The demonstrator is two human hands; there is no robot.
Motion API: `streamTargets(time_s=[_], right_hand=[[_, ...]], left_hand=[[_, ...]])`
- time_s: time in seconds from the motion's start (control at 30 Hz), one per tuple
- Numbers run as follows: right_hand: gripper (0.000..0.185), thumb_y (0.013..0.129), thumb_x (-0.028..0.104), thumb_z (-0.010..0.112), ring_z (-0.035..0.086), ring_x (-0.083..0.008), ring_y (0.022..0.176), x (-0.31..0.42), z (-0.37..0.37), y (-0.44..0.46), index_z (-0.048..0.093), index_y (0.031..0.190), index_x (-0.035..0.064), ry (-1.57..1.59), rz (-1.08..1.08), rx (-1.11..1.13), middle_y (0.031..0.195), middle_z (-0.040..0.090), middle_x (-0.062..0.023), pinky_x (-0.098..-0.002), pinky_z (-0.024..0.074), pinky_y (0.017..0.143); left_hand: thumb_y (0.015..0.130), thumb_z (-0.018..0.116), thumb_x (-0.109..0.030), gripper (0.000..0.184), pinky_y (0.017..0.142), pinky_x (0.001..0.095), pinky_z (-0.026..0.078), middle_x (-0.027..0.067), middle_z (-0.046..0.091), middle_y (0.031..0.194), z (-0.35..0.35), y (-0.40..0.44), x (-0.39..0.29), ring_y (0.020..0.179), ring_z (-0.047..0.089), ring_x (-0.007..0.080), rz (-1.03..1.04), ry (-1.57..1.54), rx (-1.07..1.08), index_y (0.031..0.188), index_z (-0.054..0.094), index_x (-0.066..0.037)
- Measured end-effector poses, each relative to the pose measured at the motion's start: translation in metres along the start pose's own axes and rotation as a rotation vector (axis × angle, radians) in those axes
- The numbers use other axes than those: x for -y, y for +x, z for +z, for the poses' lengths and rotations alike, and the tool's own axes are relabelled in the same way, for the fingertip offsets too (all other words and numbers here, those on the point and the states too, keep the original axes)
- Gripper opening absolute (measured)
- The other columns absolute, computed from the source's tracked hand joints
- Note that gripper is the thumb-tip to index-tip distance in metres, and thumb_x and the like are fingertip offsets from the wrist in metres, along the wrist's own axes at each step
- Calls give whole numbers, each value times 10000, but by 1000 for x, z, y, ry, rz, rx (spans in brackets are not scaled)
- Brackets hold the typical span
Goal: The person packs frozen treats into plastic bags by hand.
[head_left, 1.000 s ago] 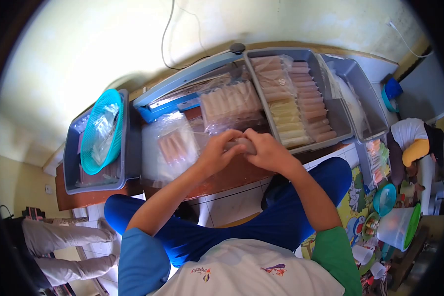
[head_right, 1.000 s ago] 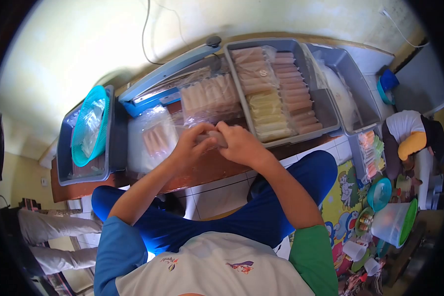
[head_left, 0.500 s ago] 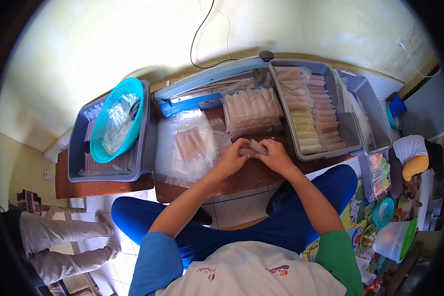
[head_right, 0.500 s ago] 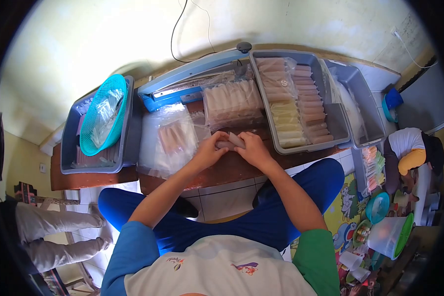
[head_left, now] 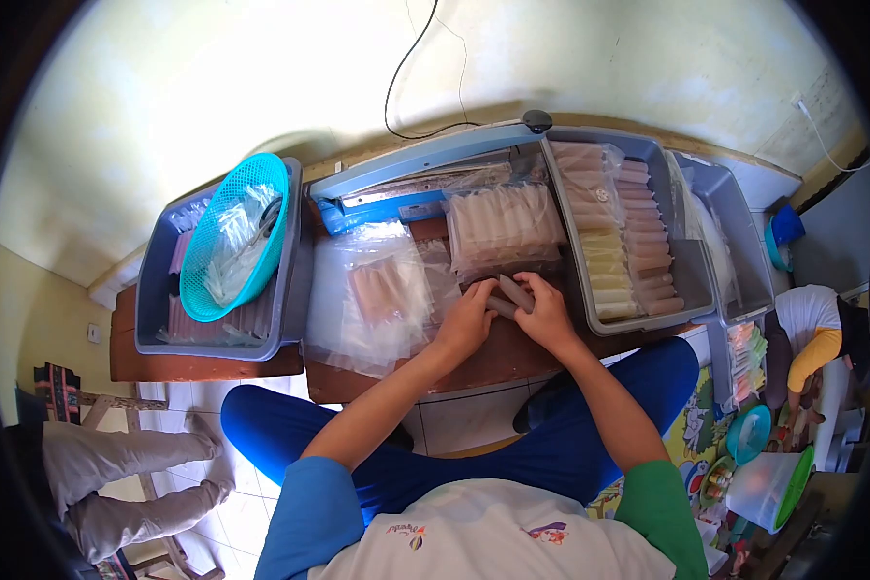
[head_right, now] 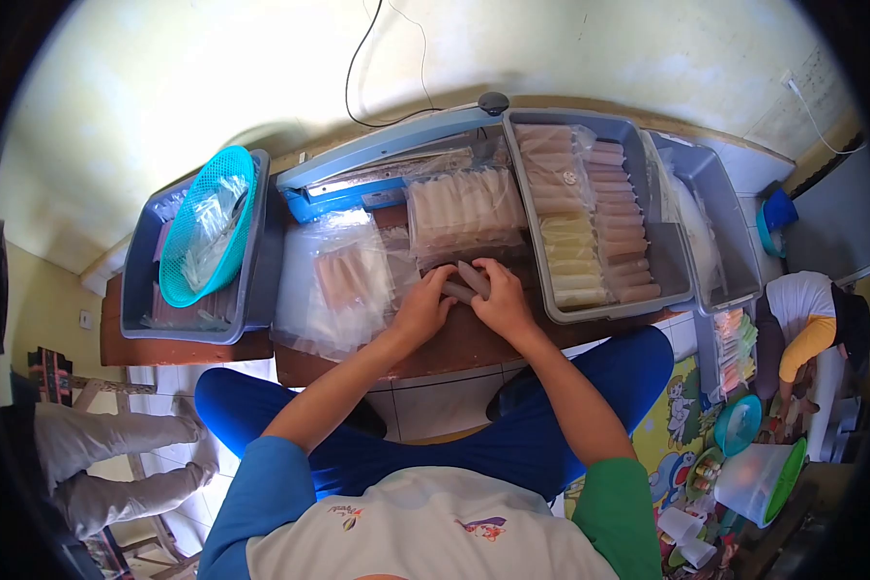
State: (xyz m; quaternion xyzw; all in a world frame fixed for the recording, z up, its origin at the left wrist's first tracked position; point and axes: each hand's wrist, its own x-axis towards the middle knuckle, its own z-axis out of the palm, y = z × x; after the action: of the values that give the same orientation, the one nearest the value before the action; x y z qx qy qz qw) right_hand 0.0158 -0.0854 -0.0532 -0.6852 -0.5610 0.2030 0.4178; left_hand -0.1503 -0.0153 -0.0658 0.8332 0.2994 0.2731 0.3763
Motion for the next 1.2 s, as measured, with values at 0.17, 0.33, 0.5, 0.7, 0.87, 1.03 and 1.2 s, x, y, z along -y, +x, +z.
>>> streamTargets(time_s=[0.17, 0.33, 0.5, 0.7, 0.87, 1.03, 1.2], right_hand=[[351, 707, -12, 643, 645, -348, 876, 11, -2, 1, 611, 1057, -4, 71, -41, -62, 965, 655, -179, -394, 518, 802], [266, 776, 0, 648, 679, -281, 901, 19, 2, -6, 604, 1038, -8, 248, -11, -9, 971, 661, -160, -362, 535, 764], [211, 832, 1, 629, 695, -207, 904, 41, 14, -22, 597, 1041, 0, 402, 15, 168, 949, 661, -123, -316, 540, 695], [124, 877, -12, 587, 660, -120, 735, 61, 29, -32, 639, 988, 7, 459, 32, 345, 985, 640, -102, -262, 513, 636], [115, 882, -20, 583, 631, -121, 694, 62, 33, -35, 685, 930, 1, 545, 42, 359, 1042, 624, -90, -245, 497, 612], [194, 804, -49, 576, 631, -117, 711, 53, 38, -47, 683, 960, -6, 580, 171, 450, 1092, 609, -87, -242, 503, 640], [356, 726, -72, 531, 646, -144, 810, 43, 50, -62, 670, 1047, -10, 679, 208, 564, 1174, 578, -95, -253, 523, 712]], left_hand=[[853, 684, -71, 451, 916, 435, 483, 225, 616, 1175, -1, 2, -3, 1092, 594, 415, -79, -14, -48, 1263, 501, -20], [878, 696, -96, 369, 842, 378, 512, 184, 669, 1033, -18, -2, -3, 974, 660, 301, -134, -261, -115, 1209, 556, -12], [874, 710, -88, 274, 756, 303, 518, 102, 671, 936, -53, -24, -4, 846, 643, 161, -241, -344, -86, 1118, 617, -5], [843, 750, -120, 306, 786, 293, 503, 102, 661, 956, -87, -49, -7, 888, 640, 166, -319, -283, -25, 1101, 629, -8], [725, 799, -139, 500, 926, 406, 444, 135, 609, 1109, -111, -66, 0, 1083, 568, 317, 52, 336, 29, 1168, 589, -40], [736, 759, -123, 413, 898, 411, 431, 119, 581, 1040, -102, -71, 23, 1036, 546, 322, 69, 508, 36, 1106, 588, -57], [755, 731, -112, 239, 833, 413, 442, 101, 564, 936, -96, -75, 26, 941, 553, 310, 32, 484, -64, 955, 609, -69]])
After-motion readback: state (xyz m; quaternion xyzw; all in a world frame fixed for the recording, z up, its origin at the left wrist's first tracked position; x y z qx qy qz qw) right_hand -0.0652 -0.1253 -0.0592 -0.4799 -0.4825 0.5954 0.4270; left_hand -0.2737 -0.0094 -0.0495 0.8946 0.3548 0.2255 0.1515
